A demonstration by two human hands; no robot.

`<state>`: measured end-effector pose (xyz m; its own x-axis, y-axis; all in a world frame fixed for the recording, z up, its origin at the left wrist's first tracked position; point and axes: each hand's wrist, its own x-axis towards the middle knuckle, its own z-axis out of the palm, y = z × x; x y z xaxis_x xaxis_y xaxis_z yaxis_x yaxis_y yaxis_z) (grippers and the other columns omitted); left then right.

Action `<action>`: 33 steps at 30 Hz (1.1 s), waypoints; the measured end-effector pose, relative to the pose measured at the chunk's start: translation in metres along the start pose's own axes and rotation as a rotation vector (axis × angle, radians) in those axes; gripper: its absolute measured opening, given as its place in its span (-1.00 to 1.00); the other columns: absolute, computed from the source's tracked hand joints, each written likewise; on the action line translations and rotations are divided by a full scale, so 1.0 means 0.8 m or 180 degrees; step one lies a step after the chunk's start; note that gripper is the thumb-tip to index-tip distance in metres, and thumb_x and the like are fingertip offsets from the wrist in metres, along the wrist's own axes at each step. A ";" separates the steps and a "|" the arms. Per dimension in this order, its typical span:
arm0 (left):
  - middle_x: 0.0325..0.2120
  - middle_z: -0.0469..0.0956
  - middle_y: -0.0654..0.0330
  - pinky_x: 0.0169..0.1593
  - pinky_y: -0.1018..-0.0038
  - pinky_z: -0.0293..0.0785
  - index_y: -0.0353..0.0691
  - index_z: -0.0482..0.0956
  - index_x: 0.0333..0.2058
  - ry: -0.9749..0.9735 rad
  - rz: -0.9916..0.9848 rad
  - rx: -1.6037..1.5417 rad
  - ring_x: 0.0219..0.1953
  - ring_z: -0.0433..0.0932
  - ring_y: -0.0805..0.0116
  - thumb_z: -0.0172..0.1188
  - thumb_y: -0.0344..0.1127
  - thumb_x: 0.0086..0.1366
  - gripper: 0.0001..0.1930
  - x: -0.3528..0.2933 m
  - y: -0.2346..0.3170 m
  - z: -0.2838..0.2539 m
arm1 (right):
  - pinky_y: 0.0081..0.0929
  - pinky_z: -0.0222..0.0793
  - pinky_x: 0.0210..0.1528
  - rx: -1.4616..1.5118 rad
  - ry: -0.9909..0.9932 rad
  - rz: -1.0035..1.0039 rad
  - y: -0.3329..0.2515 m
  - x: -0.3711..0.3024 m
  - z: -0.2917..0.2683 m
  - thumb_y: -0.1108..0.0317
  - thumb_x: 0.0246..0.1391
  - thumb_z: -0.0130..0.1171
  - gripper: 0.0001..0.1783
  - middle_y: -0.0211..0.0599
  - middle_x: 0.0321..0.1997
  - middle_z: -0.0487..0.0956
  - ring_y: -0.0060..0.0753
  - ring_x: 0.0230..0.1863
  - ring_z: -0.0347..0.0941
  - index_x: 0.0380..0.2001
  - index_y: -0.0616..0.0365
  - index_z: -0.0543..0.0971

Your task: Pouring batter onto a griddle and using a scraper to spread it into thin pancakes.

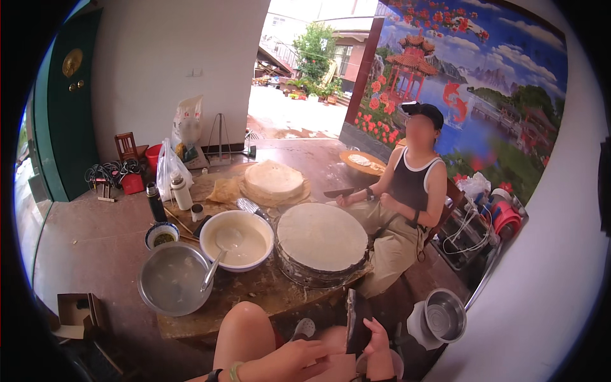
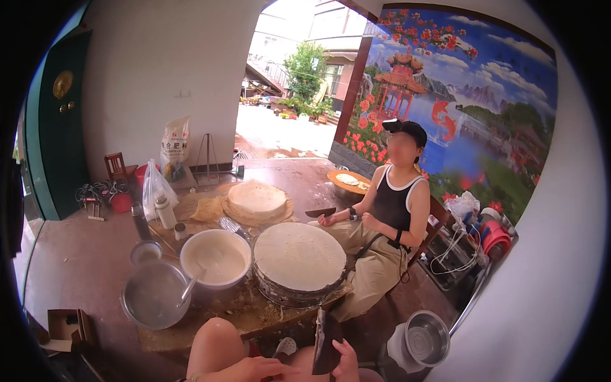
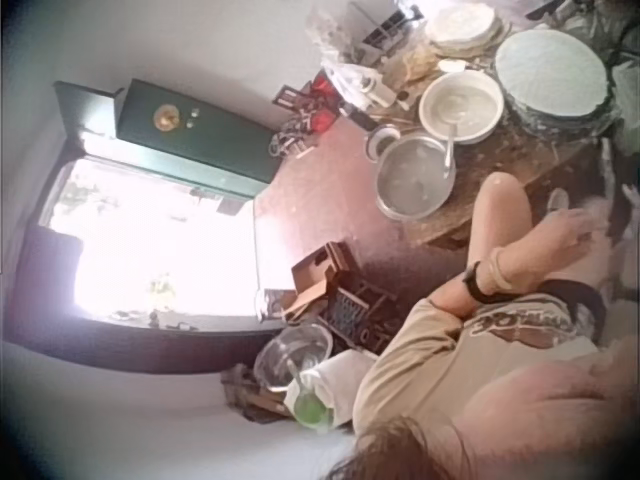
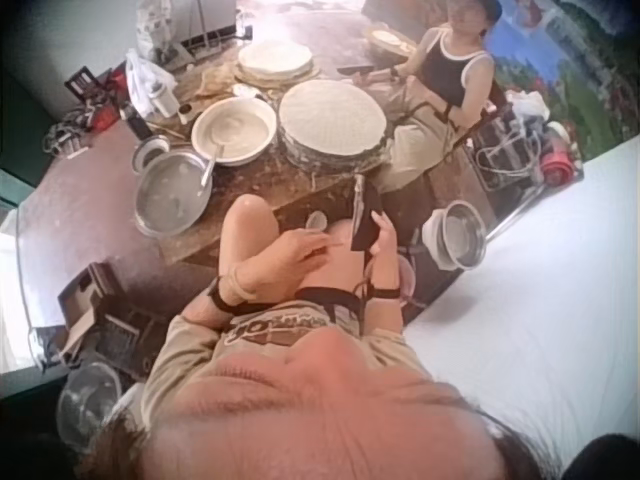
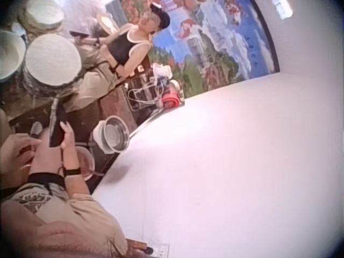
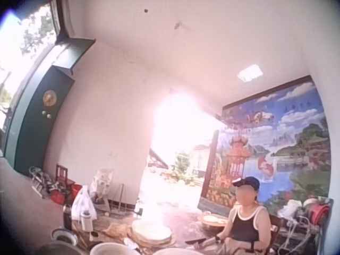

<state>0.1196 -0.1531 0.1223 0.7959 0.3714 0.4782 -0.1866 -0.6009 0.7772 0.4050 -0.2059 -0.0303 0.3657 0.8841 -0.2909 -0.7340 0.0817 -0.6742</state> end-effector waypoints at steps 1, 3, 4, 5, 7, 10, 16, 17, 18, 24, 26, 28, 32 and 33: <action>-0.35 0.51 -0.06 -0.26 0.24 0.45 -0.23 0.50 0.01 0.0094 0.0134 -0.0078 -0.31 0.52 -0.01 0.13 -0.44 0.24 -0.66 0.014 -0.009 0.001 | -0.16 0.56 -0.19 0.0002 0.0010 -0.0008 -0.002 -0.001 -0.001 0.49 0.08 0.07 -0.76 -0.17 -0.25 0.61 -0.15 -0.28 0.59 -0.14 0.22 0.50; -0.33 0.50 -0.07 -0.26 0.21 0.47 -0.24 0.52 -0.05 0.0069 -0.0035 0.0089 -0.30 0.52 -0.04 0.12 -0.40 0.23 -0.70 0.040 -0.029 0.000 | -0.18 0.55 -0.15 -0.0055 0.0523 -0.0192 -0.005 0.003 -0.004 0.48 0.08 0.08 -0.76 -0.19 -0.19 0.60 -0.15 -0.22 0.58 -0.14 0.20 0.50; -0.28 0.49 0.00 -0.24 0.26 0.47 -0.21 0.49 0.00 -0.0004 -0.0004 0.0180 -0.31 0.53 0.04 0.16 -0.39 0.22 -0.65 0.053 -0.045 -0.002 | -0.20 0.55 -0.11 -0.0022 0.0354 -0.0174 -0.012 0.013 -0.015 0.50 0.06 0.10 -0.71 -0.20 -0.15 0.59 -0.16 -0.17 0.57 -0.10 0.20 0.48; -0.24 0.48 0.08 -0.22 0.31 0.48 -0.19 0.46 0.06 -0.0065 -0.0014 0.0279 -0.32 0.54 0.11 0.19 -0.39 0.21 -0.59 0.064 -0.059 -0.001 | -0.20 0.55 -0.11 -0.0019 0.0346 -0.0135 -0.022 0.020 -0.015 0.50 0.06 0.10 -0.71 -0.20 -0.15 0.59 -0.16 -0.17 0.57 -0.10 0.20 0.48; -0.18 0.43 0.05 -0.21 0.30 0.49 -0.20 0.46 0.05 -0.0059 -0.0009 0.0434 -0.31 0.54 0.08 0.19 -0.39 0.20 -0.59 0.086 -0.085 0.006 | -0.19 0.54 -0.09 -0.0238 0.0439 -0.0115 -0.048 0.025 0.005 0.53 0.04 0.13 -0.66 -0.18 -0.16 0.59 -0.18 -0.17 0.58 -0.06 0.23 0.45; -0.10 0.36 0.01 -0.20 0.29 0.50 -0.21 0.45 0.04 -0.0123 0.0056 0.0481 -0.30 0.54 0.06 0.19 -0.38 0.20 -0.60 0.116 -0.105 0.017 | -0.23 0.55 -0.05 -0.0524 0.0101 -0.0326 -0.082 0.042 0.013 0.53 0.11 0.03 -0.64 -0.12 -0.10 0.60 -0.17 -0.14 0.59 0.02 0.23 0.45; -0.01 0.29 0.05 -0.10 0.40 0.47 -0.13 0.43 0.11 -0.0421 -0.0257 -0.0251 -0.19 0.49 0.26 0.17 -0.40 0.24 -0.56 0.176 -0.151 0.023 | -0.20 0.44 0.04 0.0644 -0.0168 0.0210 -0.021 0.110 -0.040 0.17 0.23 -0.01 -0.59 -0.15 -0.01 0.54 -0.17 0.01 0.49 0.04 0.19 0.44; -0.01 0.29 0.05 -0.10 0.40 0.47 -0.13 0.43 0.11 -0.0396 -0.0250 -0.0248 -0.19 0.49 0.26 0.17 -0.40 0.24 -0.56 0.176 -0.171 0.021 | -0.19 0.45 0.03 0.0882 -0.0239 0.0243 0.006 0.115 -0.028 0.14 0.25 -0.07 -0.59 -0.18 0.04 0.51 -0.16 -0.02 0.50 0.05 0.14 0.43; 0.00 0.28 0.09 -0.09 0.42 0.46 -0.12 0.44 0.11 -0.0242 -0.0345 -0.0808 -0.18 0.47 0.33 0.15 -0.41 0.25 -0.58 0.172 -0.192 0.019 | -0.18 0.46 0.02 0.1127 -0.0321 0.0292 0.030 0.117 -0.028 0.10 0.27 -0.13 -0.58 -0.21 0.09 0.48 -0.16 -0.05 0.51 0.06 0.10 0.43; -0.04 0.28 0.20 -0.12 0.58 0.36 -0.13 0.49 0.08 -0.0258 -0.0768 -0.1963 -0.19 0.38 0.53 0.14 -0.42 0.29 -0.64 0.175 -0.226 -0.004 | -0.18 0.50 -0.15 0.0784 0.0240 0.0929 0.112 0.126 -0.186 0.00 0.10 0.12 -0.48 -0.17 -0.19 0.59 -0.14 -0.18 0.53 0.04 0.08 0.46; -0.07 0.29 0.23 -0.12 0.59 0.36 -0.13 0.48 0.08 -0.0237 -0.0853 -0.2123 -0.20 0.37 0.55 0.13 -0.41 0.30 -0.64 0.174 -0.235 -0.005 | -0.19 0.51 -0.17 0.0863 -0.0053 0.0944 0.110 0.134 -0.191 0.00 0.10 0.13 -0.47 -0.17 -0.19 0.59 -0.15 -0.19 0.53 0.04 0.09 0.45; -0.21 0.40 0.27 -0.24 0.57 0.40 -0.17 0.51 0.04 0.0008 -0.0895 -0.2120 -0.35 0.40 0.54 0.14 -0.33 0.31 -0.68 0.169 -0.248 0.006 | -0.31 0.53 -0.32 0.0719 0.0024 0.0960 0.112 0.132 -0.167 0.01 0.08 0.15 -0.48 -0.22 -0.24 0.60 -0.25 -0.32 0.55 0.02 0.10 0.47; -0.30 0.49 0.17 -0.24 0.48 0.43 -0.14 0.52 0.01 0.0066 -0.0852 -0.1365 -0.37 0.45 0.39 0.16 -0.28 0.27 -0.67 0.161 -0.261 0.014 | -0.41 0.59 -0.21 0.1056 0.0406 0.1337 0.075 0.101 -0.105 0.24 0.13 0.16 -0.63 -0.26 -0.15 0.62 -0.30 -0.16 0.58 0.02 0.02 0.50; -0.30 0.49 0.17 -0.24 0.48 0.43 -0.14 0.52 0.01 0.0054 -0.0825 -0.1386 -0.37 0.45 0.39 0.16 -0.28 0.27 -0.67 0.161 -0.259 0.014 | -0.41 0.59 -0.21 0.1046 0.0419 0.1305 0.075 0.099 -0.131 0.24 0.13 0.16 -0.63 -0.26 -0.15 0.62 -0.30 -0.16 0.58 0.02 0.02 0.50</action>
<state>0.2676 0.0115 0.0182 0.8391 0.4828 0.2506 -0.2097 -0.1380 0.9680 0.4500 -0.1789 -0.1651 0.0648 0.8104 -0.5822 -0.9642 -0.0996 -0.2459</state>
